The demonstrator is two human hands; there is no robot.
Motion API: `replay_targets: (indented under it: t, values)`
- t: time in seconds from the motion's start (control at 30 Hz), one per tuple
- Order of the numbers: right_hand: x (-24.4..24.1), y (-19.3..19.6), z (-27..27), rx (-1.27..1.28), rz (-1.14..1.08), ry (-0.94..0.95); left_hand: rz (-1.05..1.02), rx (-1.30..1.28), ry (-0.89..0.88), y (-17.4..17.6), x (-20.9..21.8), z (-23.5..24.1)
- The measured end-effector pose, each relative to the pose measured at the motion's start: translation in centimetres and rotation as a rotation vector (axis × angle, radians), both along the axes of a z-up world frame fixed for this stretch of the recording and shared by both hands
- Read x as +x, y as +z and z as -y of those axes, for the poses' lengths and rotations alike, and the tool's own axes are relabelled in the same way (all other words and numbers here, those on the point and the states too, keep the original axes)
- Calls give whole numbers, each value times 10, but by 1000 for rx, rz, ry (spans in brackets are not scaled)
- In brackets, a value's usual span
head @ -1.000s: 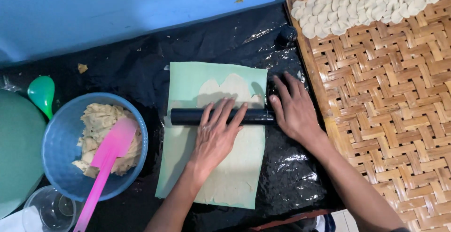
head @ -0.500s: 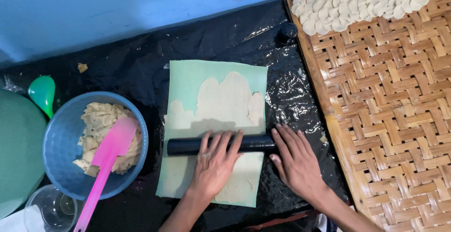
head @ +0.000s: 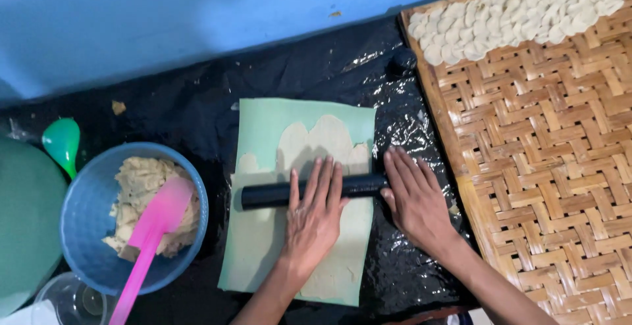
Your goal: The person scoops dough from a blue bowl using a pink spatula and places it onto a green sheet. They then use a black rolling pin to flatten the dough into a thin, rectangular sheet. The person repeatedly adds more dough and rolls it out, occasionally scraping excess dough back into the bowl.
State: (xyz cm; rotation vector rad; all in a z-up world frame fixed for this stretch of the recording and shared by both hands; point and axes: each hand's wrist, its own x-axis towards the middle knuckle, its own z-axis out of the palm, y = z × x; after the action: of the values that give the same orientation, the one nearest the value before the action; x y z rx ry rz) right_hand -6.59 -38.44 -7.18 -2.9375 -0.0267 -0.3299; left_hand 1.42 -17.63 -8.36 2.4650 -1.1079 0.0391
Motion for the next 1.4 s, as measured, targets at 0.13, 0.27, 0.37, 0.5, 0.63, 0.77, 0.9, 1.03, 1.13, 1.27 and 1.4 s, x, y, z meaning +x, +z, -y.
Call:
replay_targets:
  t: [0.13,0.27,0.37,0.5,0.63,0.77,0.9,1.03,1.13,1.27,1.4]
  values:
    - [28,-2,10,13,-50,8,-40,29,56,-2,23,18]
    - [71,-5,26,5,-115,-34,10,97,91,-2,67,36]
    - [85,-4,29,30,-128,-69,56,98,102,-1,83,42]
    - [62,2,13,1,-38,-105,76,17,104,2,63,35]
    - [3,-7,-12,-22,2,-90,-14,-6,68,-11,7,8]
    - [-41,-6,-26,42,-45,-52,-27,131,14,-10,-28,-17]
    - [-29,18,-19,235,-110,-81,-10,240,-19,7,-26,-25]
    - [47,27,8,344,-29,-152,-59,67,-14,28,-20,-19]
    - [103,-2,29,399,37,-118,-70,-8,-44,35,-16,-22]
    - [134,-26,35,508,-106,-50,-72,-32,-96,38,-15,-31]
    - [111,-3,18,547,-186,68,-68,-49,-96,43,-23,-37]
